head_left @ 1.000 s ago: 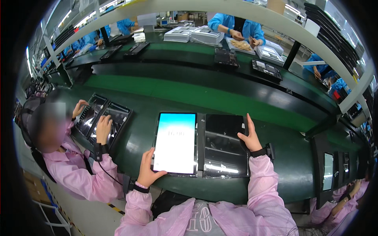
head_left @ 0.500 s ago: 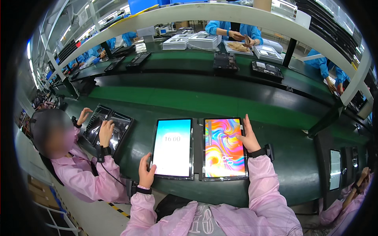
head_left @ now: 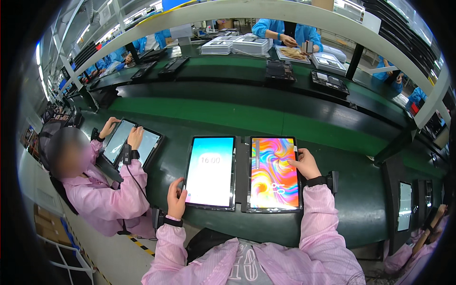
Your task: Performing various diagnostic software tests and screen color checks on tablets on an assembly line.
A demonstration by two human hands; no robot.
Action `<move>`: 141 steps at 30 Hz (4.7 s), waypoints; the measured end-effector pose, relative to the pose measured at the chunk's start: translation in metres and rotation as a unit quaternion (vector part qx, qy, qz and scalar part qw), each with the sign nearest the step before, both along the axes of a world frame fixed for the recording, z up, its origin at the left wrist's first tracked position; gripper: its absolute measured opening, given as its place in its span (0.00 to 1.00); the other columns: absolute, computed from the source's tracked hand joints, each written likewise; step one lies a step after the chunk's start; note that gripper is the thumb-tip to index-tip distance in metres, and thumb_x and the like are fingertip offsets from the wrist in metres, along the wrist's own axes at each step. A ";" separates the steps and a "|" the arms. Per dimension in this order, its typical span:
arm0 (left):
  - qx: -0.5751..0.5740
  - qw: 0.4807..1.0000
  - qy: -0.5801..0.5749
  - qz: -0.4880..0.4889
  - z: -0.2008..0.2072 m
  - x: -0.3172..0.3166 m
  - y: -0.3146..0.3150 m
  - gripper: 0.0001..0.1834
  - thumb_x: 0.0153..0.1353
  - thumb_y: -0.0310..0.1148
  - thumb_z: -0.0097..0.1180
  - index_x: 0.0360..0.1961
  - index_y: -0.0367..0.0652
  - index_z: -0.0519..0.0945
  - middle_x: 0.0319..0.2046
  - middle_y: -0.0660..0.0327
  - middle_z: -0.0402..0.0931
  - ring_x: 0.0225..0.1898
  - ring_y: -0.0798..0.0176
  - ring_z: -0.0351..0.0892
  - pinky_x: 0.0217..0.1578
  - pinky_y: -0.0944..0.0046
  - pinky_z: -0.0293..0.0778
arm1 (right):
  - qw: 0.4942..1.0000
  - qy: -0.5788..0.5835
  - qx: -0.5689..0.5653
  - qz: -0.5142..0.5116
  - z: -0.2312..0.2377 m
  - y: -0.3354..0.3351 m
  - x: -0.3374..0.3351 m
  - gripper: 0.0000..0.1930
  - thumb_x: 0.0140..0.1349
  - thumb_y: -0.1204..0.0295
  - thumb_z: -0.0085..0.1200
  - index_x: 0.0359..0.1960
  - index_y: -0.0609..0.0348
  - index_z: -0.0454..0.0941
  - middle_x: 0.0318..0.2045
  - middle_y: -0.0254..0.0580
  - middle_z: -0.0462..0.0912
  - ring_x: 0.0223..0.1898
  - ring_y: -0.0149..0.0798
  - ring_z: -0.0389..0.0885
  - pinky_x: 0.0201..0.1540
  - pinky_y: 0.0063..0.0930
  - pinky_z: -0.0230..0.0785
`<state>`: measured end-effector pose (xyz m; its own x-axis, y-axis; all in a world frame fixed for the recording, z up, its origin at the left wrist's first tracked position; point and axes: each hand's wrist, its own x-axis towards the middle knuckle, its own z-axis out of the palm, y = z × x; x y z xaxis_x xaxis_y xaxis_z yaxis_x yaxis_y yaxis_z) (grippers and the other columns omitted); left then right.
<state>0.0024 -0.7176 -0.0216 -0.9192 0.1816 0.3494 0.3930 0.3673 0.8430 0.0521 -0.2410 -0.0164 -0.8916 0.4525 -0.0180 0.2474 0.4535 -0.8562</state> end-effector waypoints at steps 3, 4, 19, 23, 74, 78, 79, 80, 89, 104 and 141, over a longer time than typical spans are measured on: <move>0.000 1.000 0.009 -0.002 -0.001 0.000 0.000 0.23 0.56 0.25 0.53 0.55 0.37 0.72 0.46 0.62 0.71 0.27 0.72 0.59 0.30 0.72 0.61 | 0.984 0.075 -0.159 0.004 -0.002 0.005 0.003 0.24 0.49 0.73 0.67 0.46 0.72 0.73 0.28 0.39 0.80 0.27 0.28 0.78 0.30 0.21 0.70; 0.001 1.000 0.011 0.001 -0.001 0.000 0.000 0.23 0.56 0.25 0.53 0.55 0.37 0.72 0.46 0.62 0.71 0.27 0.72 0.59 0.30 0.72 0.61 | 0.983 0.088 -0.162 -0.013 -0.003 0.006 0.002 0.20 0.51 0.75 0.65 0.45 0.71 0.74 0.27 0.37 0.80 0.25 0.28 0.77 0.29 0.21 0.69; 0.014 1.000 0.018 0.000 -0.008 -0.004 -0.001 0.24 0.58 0.25 0.52 0.57 0.36 0.71 0.49 0.60 0.73 0.27 0.72 0.61 0.30 0.72 0.64 | 0.899 0.346 -0.269 0.016 0.082 -0.032 0.034 0.15 0.63 0.82 0.46 0.52 0.68 0.63 0.41 0.41 0.78 0.43 0.27 0.74 0.48 0.20 0.65; 0.018 1.000 0.012 0.002 -0.003 -0.002 0.001 0.23 0.58 0.24 0.51 0.57 0.36 0.70 0.49 0.60 0.72 0.28 0.72 0.61 0.30 0.72 0.64 | 0.879 0.418 -0.227 0.009 0.101 -0.050 0.035 0.16 0.62 0.82 0.49 0.50 0.65 0.63 0.43 0.41 0.77 0.44 0.30 0.75 0.50 0.22 0.65; -0.376 0.921 -0.060 0.083 0.055 -0.071 -0.202 0.18 0.65 0.26 0.42 0.55 0.34 0.72 0.48 0.53 0.66 0.48 0.55 0.70 0.52 0.63 0.66 | 0.844 0.426 -0.317 -0.072 0.112 -0.068 0.051 0.20 0.68 0.63 0.45 0.55 0.65 0.67 0.52 0.43 0.76 0.53 0.38 0.73 0.59 0.34 0.61; -0.298 0.952 -0.049 0.054 0.060 -0.074 -0.205 0.17 0.64 0.28 0.42 0.52 0.35 0.74 0.42 0.51 0.67 0.45 0.52 0.69 0.49 0.60 0.65 | 0.822 0.454 -0.329 -0.098 0.118 -0.075 0.054 0.07 0.68 0.68 0.45 0.37 0.59 0.70 0.37 0.33 0.76 0.41 0.28 0.72 0.49 0.23 0.61; -0.350 0.935 -0.023 0.058 0.060 -0.073 -0.199 0.17 0.64 0.28 0.42 0.51 0.36 0.74 0.42 0.51 0.68 0.43 0.54 0.71 0.47 0.61 0.67 | 0.839 0.425 -0.326 -0.098 0.117 -0.073 0.055 0.08 0.69 0.68 0.44 0.37 0.59 0.70 0.37 0.34 0.76 0.41 0.28 0.72 0.49 0.23 0.62; -0.343 0.938 -0.017 0.054 0.059 -0.068 -0.191 0.17 0.64 0.29 0.42 0.52 0.36 0.75 0.42 0.51 0.69 0.43 0.54 0.71 0.47 0.61 0.67 | 0.853 0.400 -0.321 -0.097 0.115 -0.072 0.055 0.08 0.69 0.68 0.43 0.38 0.60 0.71 0.37 0.34 0.76 0.41 0.28 0.73 0.48 0.23 0.63; -0.103 0.857 -0.092 -0.496 -0.084 0.074 0.063 0.17 0.65 0.36 0.48 0.52 0.41 0.75 0.42 0.52 0.77 0.42 0.59 0.76 0.44 0.61 0.72 | 0.851 0.118 -0.500 -0.110 0.034 -0.041 0.007 0.13 0.72 0.66 0.39 0.41 0.62 0.72 0.36 0.40 0.80 0.37 0.34 0.78 0.43 0.31 0.71; -0.070 0.992 -0.073 -0.070 0.091 -0.025 0.021 0.16 0.60 0.27 0.52 0.49 0.35 0.74 0.50 0.49 0.73 0.51 0.55 0.74 0.51 0.61 0.68 | 0.966 -0.086 0.186 0.158 0.069 -0.054 0.039 0.60 0.40 0.65 0.73 0.71 0.58 0.40 0.69 0.61 0.46 0.70 0.58 0.46 0.68 0.42 0.48; 0.074 0.948 -0.136 -0.278 0.018 -0.004 0.031 0.45 0.48 0.18 0.50 0.69 0.34 0.48 0.71 0.50 0.46 0.72 0.53 0.42 0.69 0.57 0.40 | 0.901 -0.007 0.432 0.047 0.008 -0.178 0.156 0.29 0.47 0.48 0.64 0.53 0.34 0.76 0.65 0.45 0.61 0.67 0.64 0.49 0.61 0.80 0.23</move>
<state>-0.0020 -0.6864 -0.0033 -0.7552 0.6323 0.1728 0.2517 0.0363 0.9671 0.2081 -0.4186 -0.0080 -0.9292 0.2257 0.2926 0.1812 0.9684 -0.1713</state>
